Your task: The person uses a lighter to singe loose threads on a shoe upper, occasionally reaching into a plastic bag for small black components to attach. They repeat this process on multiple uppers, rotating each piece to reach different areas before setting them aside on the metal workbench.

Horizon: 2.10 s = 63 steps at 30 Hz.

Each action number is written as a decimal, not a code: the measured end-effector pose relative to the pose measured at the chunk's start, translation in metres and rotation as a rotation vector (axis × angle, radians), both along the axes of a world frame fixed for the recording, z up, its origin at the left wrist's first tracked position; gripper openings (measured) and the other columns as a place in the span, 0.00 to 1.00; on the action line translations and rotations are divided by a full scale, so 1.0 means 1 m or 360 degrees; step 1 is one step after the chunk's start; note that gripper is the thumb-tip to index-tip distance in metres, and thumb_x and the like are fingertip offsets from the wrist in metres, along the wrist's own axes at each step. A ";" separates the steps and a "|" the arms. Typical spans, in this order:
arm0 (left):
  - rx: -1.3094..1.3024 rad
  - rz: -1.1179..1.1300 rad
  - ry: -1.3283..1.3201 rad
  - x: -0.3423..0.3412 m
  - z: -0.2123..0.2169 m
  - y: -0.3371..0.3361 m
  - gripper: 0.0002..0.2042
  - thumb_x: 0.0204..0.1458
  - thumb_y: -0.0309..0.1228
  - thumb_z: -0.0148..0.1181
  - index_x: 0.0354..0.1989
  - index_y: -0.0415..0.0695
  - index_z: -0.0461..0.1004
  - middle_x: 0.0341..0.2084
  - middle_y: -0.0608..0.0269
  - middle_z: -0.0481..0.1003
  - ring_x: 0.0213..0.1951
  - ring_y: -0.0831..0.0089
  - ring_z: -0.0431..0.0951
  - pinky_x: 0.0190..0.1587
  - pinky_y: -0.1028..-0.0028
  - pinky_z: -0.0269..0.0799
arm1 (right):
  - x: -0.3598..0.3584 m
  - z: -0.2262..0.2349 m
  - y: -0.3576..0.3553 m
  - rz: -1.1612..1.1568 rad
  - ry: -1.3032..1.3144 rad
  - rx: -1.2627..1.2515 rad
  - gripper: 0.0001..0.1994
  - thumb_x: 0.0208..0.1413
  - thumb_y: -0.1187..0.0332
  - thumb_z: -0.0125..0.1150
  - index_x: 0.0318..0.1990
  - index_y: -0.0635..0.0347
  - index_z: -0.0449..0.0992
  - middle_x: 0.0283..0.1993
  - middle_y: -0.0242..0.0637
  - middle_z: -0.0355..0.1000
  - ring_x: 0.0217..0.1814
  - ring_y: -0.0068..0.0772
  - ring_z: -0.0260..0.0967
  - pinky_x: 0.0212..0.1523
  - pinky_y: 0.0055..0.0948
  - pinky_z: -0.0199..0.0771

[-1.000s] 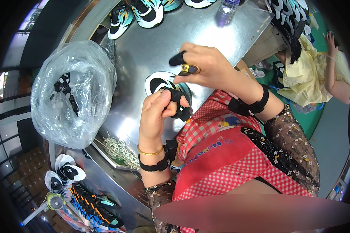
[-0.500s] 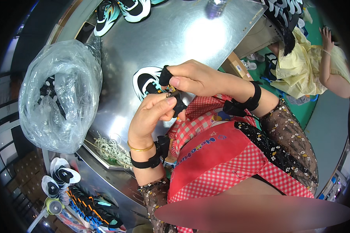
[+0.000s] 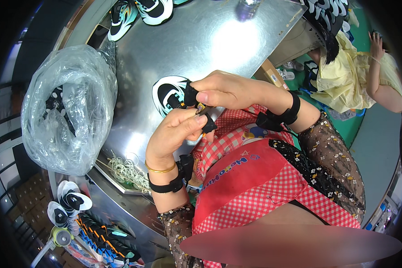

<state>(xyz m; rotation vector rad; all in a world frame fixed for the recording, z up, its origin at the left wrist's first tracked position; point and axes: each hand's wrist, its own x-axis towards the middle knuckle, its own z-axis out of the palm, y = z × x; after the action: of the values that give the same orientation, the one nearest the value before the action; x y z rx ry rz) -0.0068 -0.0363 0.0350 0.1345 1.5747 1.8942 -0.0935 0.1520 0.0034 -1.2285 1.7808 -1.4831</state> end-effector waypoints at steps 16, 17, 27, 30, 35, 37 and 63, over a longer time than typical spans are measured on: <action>-0.0357 0.0692 0.0831 -0.004 -0.008 0.012 0.20 0.61 0.43 0.44 0.45 0.36 0.73 0.52 0.56 0.64 0.49 0.71 0.68 0.51 0.72 0.65 | 0.015 -0.002 0.010 -0.0085 -0.1046 0.0116 0.16 0.48 0.65 0.65 0.42 0.63 0.73 0.30 0.29 0.74 0.32 0.15 0.67 0.32 0.20 0.66; -0.0385 0.0626 0.0878 -0.006 -0.009 0.014 0.22 0.61 0.44 0.43 0.50 0.37 0.70 0.55 0.56 0.61 0.53 0.70 0.65 0.54 0.69 0.63 | 0.020 -0.014 0.003 0.0031 -0.1026 0.0214 0.15 0.47 0.66 0.66 0.41 0.63 0.74 0.29 0.30 0.74 0.31 0.15 0.67 0.32 0.20 0.66; -0.1505 0.0936 0.1035 0.039 -0.058 0.030 0.12 0.44 0.29 0.64 0.38 0.41 0.75 0.34 0.56 0.74 0.38 0.60 0.73 0.42 0.66 0.67 | 0.026 -0.007 -0.013 -0.0439 -0.0939 -0.0056 0.06 0.52 0.71 0.63 0.35 0.65 0.76 0.28 0.32 0.76 0.32 0.15 0.70 0.35 0.16 0.69; -0.0497 0.1372 0.0424 0.034 -0.064 0.032 0.11 0.52 0.26 0.59 0.43 0.40 0.70 0.30 0.63 0.73 0.33 0.73 0.74 0.37 0.75 0.68 | 0.024 0.000 -0.010 -0.0634 -0.1060 0.0061 0.08 0.53 0.67 0.62 0.33 0.64 0.77 0.27 0.30 0.75 0.30 0.15 0.69 0.32 0.16 0.67; 0.0180 0.1346 -0.0103 -0.001 -0.067 -0.002 0.08 0.57 0.32 0.55 0.37 0.43 0.65 0.19 0.72 0.63 0.17 0.88 0.56 0.18 0.85 0.51 | 0.037 -0.014 -0.005 -0.0275 -0.0565 0.0459 0.19 0.48 0.54 0.66 0.27 0.64 0.74 0.20 0.30 0.68 0.24 0.17 0.60 0.27 0.24 0.62; 0.0160 0.1415 -0.0076 -0.008 -0.078 0.000 0.07 0.57 0.32 0.54 0.37 0.43 0.65 0.19 0.73 0.63 0.17 0.89 0.56 0.17 0.86 0.50 | 0.047 -0.016 -0.008 -0.0318 -0.0562 0.0322 0.20 0.47 0.53 0.66 0.26 0.64 0.72 0.20 0.34 0.69 0.24 0.19 0.62 0.27 0.26 0.63; 0.0014 0.1283 0.0192 -0.005 -0.047 0.007 0.09 0.55 0.33 0.57 0.37 0.40 0.76 0.28 0.71 0.74 0.31 0.84 0.69 0.38 0.81 0.63 | 0.014 0.000 -0.020 -0.0773 0.1069 0.0032 0.11 0.39 0.69 0.66 0.32 0.56 0.72 0.43 0.28 0.73 0.28 0.35 0.72 0.24 0.29 0.72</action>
<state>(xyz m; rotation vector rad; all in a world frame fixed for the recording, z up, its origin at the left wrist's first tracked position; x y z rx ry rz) -0.0116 -0.0288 -0.0115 -0.4595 1.8709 2.5212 -0.0793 0.1319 0.0037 -1.4664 2.6824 -1.3690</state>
